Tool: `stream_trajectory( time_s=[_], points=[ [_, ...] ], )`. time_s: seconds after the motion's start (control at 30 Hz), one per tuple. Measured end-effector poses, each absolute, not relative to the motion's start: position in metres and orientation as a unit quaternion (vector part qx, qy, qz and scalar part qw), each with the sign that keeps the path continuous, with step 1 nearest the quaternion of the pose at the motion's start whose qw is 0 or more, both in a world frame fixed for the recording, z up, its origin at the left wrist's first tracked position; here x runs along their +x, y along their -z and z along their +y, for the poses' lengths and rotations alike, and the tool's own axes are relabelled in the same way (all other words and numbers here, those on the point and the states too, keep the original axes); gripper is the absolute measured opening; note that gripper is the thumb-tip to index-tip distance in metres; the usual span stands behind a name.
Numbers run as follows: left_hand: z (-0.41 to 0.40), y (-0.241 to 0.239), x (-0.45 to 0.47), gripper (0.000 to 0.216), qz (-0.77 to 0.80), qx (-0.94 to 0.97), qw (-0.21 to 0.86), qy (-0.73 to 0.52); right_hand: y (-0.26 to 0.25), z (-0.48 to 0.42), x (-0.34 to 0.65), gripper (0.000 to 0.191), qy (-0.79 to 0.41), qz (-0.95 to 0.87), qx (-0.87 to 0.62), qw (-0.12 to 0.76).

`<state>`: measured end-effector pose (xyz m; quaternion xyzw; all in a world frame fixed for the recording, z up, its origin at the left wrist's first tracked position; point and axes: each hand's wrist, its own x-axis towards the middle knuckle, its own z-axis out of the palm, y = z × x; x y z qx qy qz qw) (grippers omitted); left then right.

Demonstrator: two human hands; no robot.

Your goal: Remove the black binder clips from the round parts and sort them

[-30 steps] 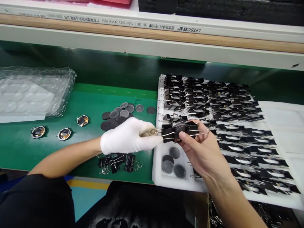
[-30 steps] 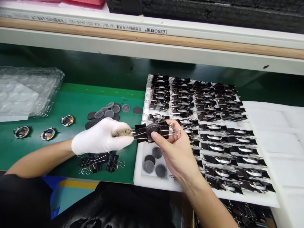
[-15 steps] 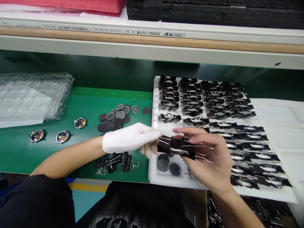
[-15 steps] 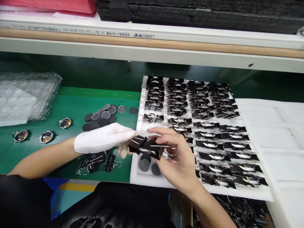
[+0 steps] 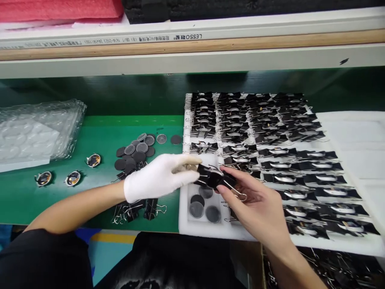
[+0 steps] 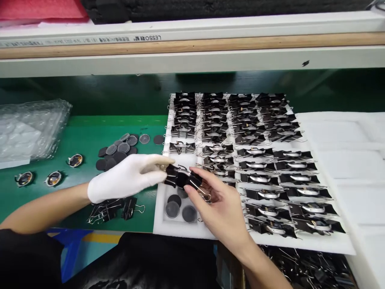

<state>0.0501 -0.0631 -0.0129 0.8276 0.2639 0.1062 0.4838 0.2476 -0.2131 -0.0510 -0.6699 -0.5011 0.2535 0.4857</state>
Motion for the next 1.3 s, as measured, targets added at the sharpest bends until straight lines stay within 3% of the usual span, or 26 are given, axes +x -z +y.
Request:
stream_trajectory(
  time_s=[0.1,0.2,0.27,0.47,0.67,0.87,0.97,1.1,1.2,1.3],
  points=[
    [-0.058,0.015,0.048,0.036,0.158,0.915,0.362,-0.082,0.051,-0.218,0.256,0.039,-0.198,-0.61,-0.632,0.435],
    [-0.053,0.025,0.052,0.036,0.191,0.958,0.183,-0.109,0.052,-0.222,0.257,0.065,-0.018,-0.658,-0.622,0.424],
    [-0.051,0.033,0.056,0.037,0.227,0.959,0.109,-0.134,0.053,-0.225,0.255,0.067,0.057,-0.657,-0.618,0.427],
    [-0.042,0.047,0.058,0.033,0.255,0.938,0.069,-0.224,0.063,-0.229,0.247,0.022,0.134,-0.689,-0.601,0.383],
    [-0.041,0.054,0.07,0.033,0.251,0.946,-0.019,-0.205,0.069,-0.224,0.243,0.016,0.171,-0.697,-0.6,0.354],
    [-0.048,0.049,0.077,0.04,0.268,0.938,-0.174,-0.137,0.067,-0.231,0.238,0.01,0.169,-0.722,-0.583,0.331],
    [-0.044,0.049,0.078,0.041,0.239,0.944,-0.202,-0.102,0.073,-0.237,0.228,0.013,0.159,-0.738,-0.582,0.303],
    [-0.038,0.048,0.082,0.038,0.189,0.954,-0.217,-0.081,0.084,-0.238,0.214,0.036,0.146,-0.737,-0.633,0.19],
    [-0.035,0.04,0.073,0.049,0.183,0.96,-0.196,-0.076,0.086,-0.237,0.211,0.05,0.141,-0.724,-0.665,0.117],
    [-0.026,0.027,0.043,0.056,0.228,0.956,-0.159,-0.095,0.083,-0.24,0.214,0.053,0.138,-0.746,-0.644,0.1]
  ],
)
